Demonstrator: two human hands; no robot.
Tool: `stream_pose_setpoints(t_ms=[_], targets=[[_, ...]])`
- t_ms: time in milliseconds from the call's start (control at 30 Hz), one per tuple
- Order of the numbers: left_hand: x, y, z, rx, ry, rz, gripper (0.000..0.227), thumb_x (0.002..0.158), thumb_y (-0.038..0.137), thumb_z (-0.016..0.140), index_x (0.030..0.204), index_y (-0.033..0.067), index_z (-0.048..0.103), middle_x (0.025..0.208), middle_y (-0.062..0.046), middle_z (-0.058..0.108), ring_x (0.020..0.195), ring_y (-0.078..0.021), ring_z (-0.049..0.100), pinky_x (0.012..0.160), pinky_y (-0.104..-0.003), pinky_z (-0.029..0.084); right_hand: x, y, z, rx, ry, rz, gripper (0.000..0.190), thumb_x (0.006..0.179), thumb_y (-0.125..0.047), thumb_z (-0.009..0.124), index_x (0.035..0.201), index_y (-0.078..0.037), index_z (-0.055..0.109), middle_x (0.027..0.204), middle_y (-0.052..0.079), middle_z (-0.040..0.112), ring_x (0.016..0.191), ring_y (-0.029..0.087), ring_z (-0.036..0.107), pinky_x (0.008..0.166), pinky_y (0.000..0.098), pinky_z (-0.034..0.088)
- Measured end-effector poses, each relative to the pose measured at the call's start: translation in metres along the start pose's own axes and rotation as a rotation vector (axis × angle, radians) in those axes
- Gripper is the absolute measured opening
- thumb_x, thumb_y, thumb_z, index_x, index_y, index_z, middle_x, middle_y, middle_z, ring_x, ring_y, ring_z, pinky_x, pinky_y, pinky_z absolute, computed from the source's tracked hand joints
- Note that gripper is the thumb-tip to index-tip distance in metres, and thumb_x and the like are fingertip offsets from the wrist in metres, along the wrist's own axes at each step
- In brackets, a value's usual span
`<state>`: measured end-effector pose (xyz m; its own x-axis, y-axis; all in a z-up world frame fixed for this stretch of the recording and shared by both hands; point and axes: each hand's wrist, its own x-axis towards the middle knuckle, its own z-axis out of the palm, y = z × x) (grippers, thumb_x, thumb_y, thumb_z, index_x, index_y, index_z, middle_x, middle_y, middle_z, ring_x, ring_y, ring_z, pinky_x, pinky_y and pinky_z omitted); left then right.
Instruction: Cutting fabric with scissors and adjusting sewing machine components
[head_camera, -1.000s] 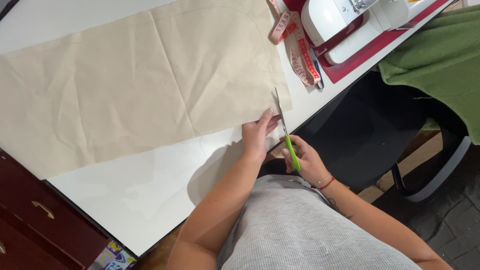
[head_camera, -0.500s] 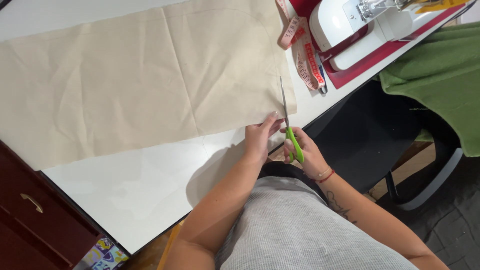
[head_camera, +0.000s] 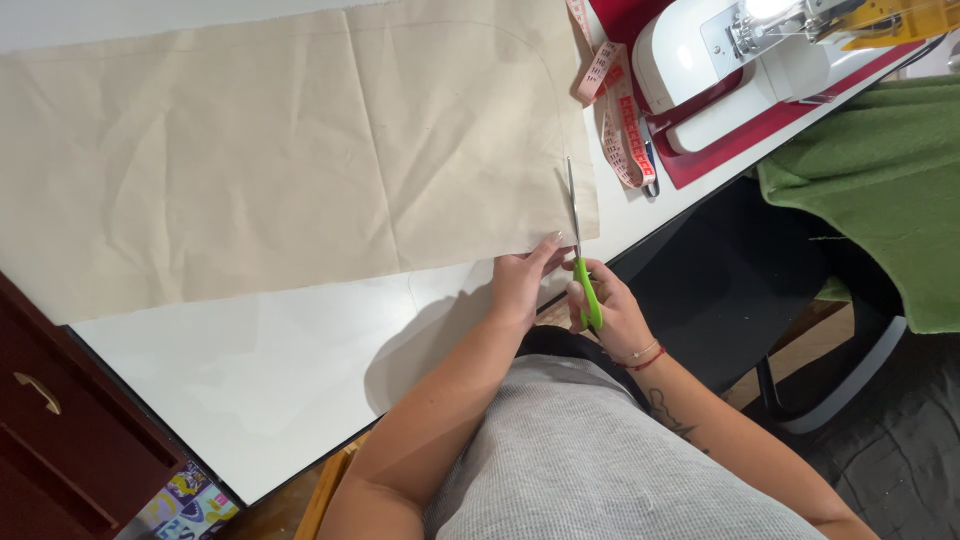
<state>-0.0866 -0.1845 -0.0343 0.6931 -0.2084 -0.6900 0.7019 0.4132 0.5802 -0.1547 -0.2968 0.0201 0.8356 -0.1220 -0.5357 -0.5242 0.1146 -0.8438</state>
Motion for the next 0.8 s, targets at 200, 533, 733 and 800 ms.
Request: stream_pose_setpoints(t_ms=[200, 533, 733, 800], targets=[[0.0, -0.003, -0.005, 0.003, 0.001, -0.001, 0.04, 0.09, 0.015, 0.082, 0.121, -0.0061, 0.068, 0.109, -0.022, 0.074, 0.097, -0.0323, 0.075, 0.091, -0.047, 0.06, -0.002, 0.003, -0.001, -0.006, 0.005, -0.007, 0.041, 0.096, -0.024, 0.068, 0.127, 0.002, 0.06, 0.053, 0.011, 0.06, 0.045, 0.021, 0.065, 0.048, 0.0306, 0.056], [-0.006, -0.004, -0.012, 0.064, 0.035, -0.003, 0.053, 0.084, 0.021, 0.088, 0.126, -0.002, 0.067, 0.11, -0.013, 0.074, 0.1, -0.0202, 0.071, 0.092, -0.04, 0.059, 0.015, -0.001, -0.005, 0.075, 0.017, 0.075, 0.049, 0.095, -0.036, 0.068, 0.128, -0.001, 0.06, 0.063, 0.015, 0.061, 0.053, 0.022, 0.067, 0.054, 0.0364, 0.061], [-0.007, -0.015, -0.024, 0.143, 0.049, -0.003, 0.056, 0.082, 0.027, 0.09, 0.126, 0.0003, 0.067, 0.109, -0.01, 0.074, 0.097, -0.0162, 0.07, 0.088, -0.038, 0.061, 0.017, 0.001, 0.002, 0.083, 0.054, 0.069, 0.048, 0.096, -0.037, 0.069, 0.125, 0.0, 0.06, 0.063, 0.014, 0.059, 0.051, 0.021, 0.066, 0.054, 0.0373, 0.062], [-0.008, -0.014, -0.025, 0.163, 0.052, -0.001, 0.057, 0.081, 0.028, 0.091, 0.125, 0.001, 0.067, 0.109, -0.011, 0.075, 0.097, -0.0166, 0.071, 0.087, -0.039, 0.062, 0.017, 0.0, 0.005, 0.083, 0.057, 0.059, 0.047, 0.096, -0.037, 0.069, 0.124, -0.001, 0.06, 0.063, 0.013, 0.059, 0.051, 0.021, 0.066, 0.054, 0.0371, 0.062]])
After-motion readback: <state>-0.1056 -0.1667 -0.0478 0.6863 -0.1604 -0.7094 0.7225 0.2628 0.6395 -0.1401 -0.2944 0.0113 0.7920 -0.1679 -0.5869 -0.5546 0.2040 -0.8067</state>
